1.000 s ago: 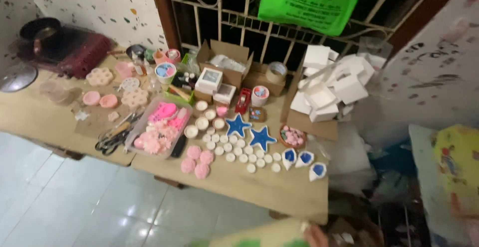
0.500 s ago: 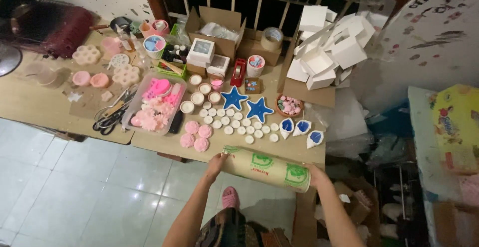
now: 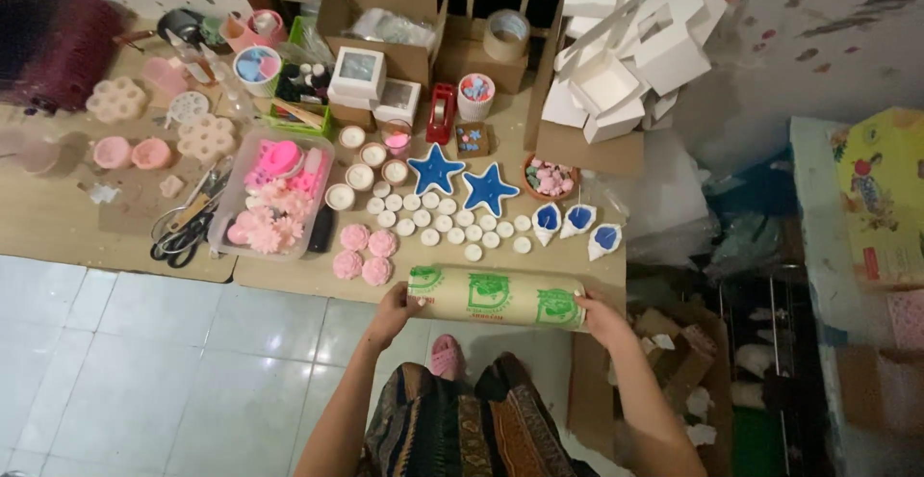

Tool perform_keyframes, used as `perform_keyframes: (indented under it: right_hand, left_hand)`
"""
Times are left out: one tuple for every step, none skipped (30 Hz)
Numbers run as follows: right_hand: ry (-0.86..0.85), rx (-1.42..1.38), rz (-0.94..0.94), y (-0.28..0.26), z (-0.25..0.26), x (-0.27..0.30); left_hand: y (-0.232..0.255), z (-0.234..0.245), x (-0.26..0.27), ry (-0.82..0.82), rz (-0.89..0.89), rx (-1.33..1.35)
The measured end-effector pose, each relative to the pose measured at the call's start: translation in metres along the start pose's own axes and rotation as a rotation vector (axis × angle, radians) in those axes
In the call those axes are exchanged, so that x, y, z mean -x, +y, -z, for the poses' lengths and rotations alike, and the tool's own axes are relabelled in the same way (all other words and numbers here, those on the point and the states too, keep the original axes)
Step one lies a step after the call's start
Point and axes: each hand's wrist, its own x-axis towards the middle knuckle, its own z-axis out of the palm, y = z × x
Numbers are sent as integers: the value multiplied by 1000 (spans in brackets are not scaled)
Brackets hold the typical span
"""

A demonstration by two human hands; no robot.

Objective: The recorder prepares wax, uses molds, and assembles wicks to create flower-shaped candles.

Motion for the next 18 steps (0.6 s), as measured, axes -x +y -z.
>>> perform_keyframes:
  right_hand:
    - [-25,49,97,0,-4,9]
    - [-53,102,197,-3,-8,17]
    - [-50,103,195,-5,-15,31]
    - [100,281,205,-7,-23,45]
    - [249,458,216,-8,-31,58]
    - [247,461,215,-9,-34,63]
    - [298,758,564,-10,-38,69]
    - [345,1047,916,-9,-41,74]
    - [342,1049,914,-11,-41,73]
    - [253,1096,966,-10,-42,74]
    - [161,1140,1016,-9,-41,75]
    - [163,1141,1013,-17,-43,76]
    - [156,1202,937,-25,-44,77]
    - [150,1259,861,-33,-46,78]
    - [152,1259,859,-39,-49,81]
    - [120,1289,867,-46,-53,83]
    - [88,1319,874,-53,-56,84]
    - [86,1321,875,-61,-63,87]
  left_hand:
    - [2,-1,4,9,-22,-52]
    - [5,-2,5,21,-49,-102]
    - [4,-3,8,20,-47,-99]
    - [4,-2,11,15,-29,-62]
    - [4,-1,14,9,-11,-25]
    - [-2,0,16,13,-11,-23]
    - [-8,1,19,7,-40,-16]
    - [-15,1,23,1,-66,-8]
    - [-19,2,25,3,-63,-7]
    - [-23,3,29,52,-16,-161]
    - [-27,3,34,99,32,-315]
    - [-27,2,33,97,34,-314]
    - [-27,0,33,95,-19,-259]
    - [-27,-1,33,93,-73,-203]
    - [-19,-3,34,91,-72,-203]
    - [-12,-4,34,51,-101,-54]
    - [-4,-6,34,11,-129,95]
    - [-3,-6,35,13,-129,96]
